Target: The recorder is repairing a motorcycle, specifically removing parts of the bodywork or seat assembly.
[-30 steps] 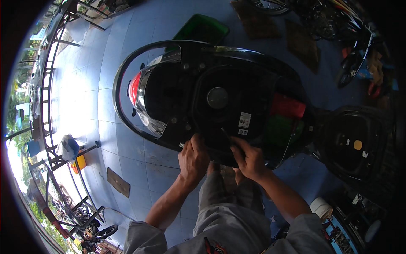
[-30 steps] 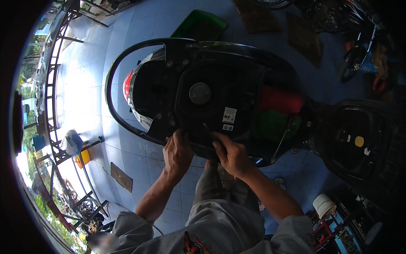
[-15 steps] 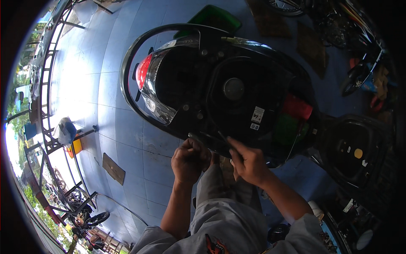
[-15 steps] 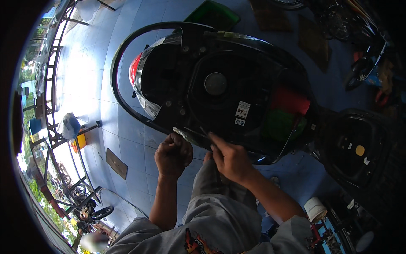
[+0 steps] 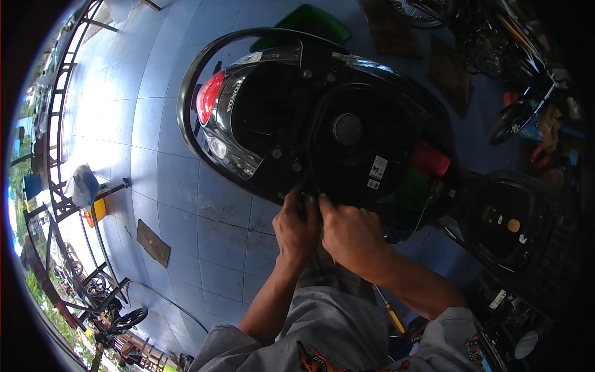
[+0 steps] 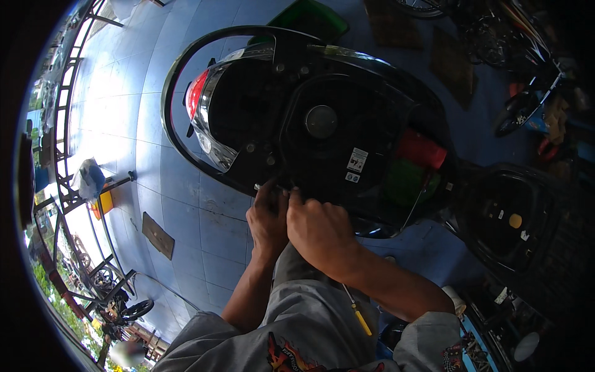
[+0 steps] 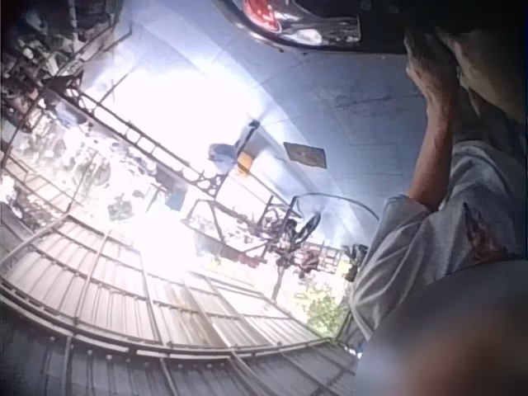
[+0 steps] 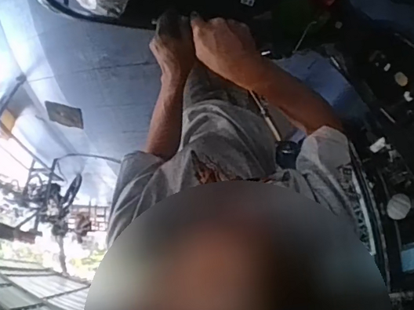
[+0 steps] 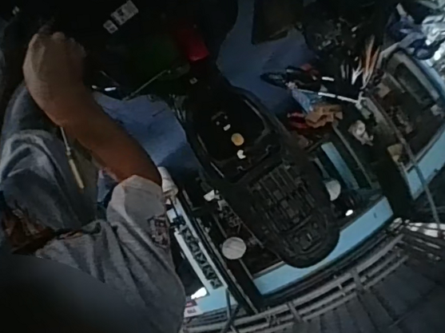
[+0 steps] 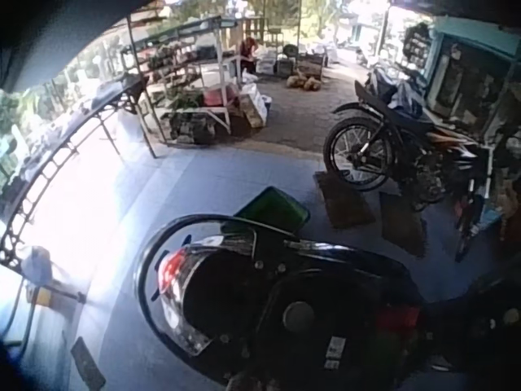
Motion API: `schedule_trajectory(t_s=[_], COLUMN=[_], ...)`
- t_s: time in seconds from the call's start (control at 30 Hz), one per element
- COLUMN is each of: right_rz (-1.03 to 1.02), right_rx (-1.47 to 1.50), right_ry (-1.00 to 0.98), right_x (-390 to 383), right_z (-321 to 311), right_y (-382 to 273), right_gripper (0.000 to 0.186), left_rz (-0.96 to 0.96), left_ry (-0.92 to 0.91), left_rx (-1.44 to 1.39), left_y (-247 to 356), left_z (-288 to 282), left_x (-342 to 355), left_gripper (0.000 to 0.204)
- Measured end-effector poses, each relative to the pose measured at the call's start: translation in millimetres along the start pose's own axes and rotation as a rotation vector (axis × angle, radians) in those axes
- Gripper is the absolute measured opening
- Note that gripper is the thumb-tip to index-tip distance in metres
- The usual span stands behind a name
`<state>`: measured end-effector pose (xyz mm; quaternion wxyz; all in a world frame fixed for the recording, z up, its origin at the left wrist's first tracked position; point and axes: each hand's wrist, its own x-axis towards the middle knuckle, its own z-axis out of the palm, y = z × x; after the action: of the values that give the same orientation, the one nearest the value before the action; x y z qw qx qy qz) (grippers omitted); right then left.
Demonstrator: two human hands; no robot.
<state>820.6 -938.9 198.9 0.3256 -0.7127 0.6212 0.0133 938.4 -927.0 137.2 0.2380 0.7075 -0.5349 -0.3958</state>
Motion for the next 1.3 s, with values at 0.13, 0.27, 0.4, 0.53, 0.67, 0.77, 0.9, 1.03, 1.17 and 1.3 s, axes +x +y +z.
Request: schedule_trajectory(t_s=[0.13,0.27,0.4,0.53,0.67,0.77,0.9,1.03,1.17,1.3], right_rz=[0.001,-0.034,-0.116,-0.153,-0.137,-0.099,-0.169,-0.251,-0.278,-0.106], right_rx=[-0.084,-0.114,-0.17,-0.224,-0.012,0.174,0.55,0.59,0.575,0.11], right_ry=[-0.026,-0.199,-0.261,-0.343,-0.353,-0.281,-0.029,0.163,0.251,0.049], right_x=[9,25,26,38,34,15,8,5,-1,-3], right_z=[-6,-23,-20,-33,-31,-6,22,44,44,12], right_y=[-13,-20,-21,-29,5,40,53,62,55,22], right_gripper=[0.033,0.022,0.013,0.013,0.023,0.039,0.036,0.035,0.037,0.041], left_rz=[-0.006,-0.19,-0.248,-0.101,-0.052,-0.127,-0.067,-0.012,0.026,0.019], left_ry=[0.012,-0.055,-0.09,-0.009,0.019,-0.007,-0.008,-0.011,-0.028,-0.004], left_rx=[-0.075,-0.126,-0.067,-0.218,-0.045,-0.076,-0.018,-0.001,-0.032,0.045], left_y=[1,3,8,-14,-9,3,-2,-1,2,-5], left_z=[-2,-7,-6,0,-1,-3,-2,1,0,2], left_x=[5,14,17,14,13,14,14,14,14,13], left_gripper=[0.031,0.039,0.039,0.039,0.031,0.029,0.026,0.027,0.031,0.029])
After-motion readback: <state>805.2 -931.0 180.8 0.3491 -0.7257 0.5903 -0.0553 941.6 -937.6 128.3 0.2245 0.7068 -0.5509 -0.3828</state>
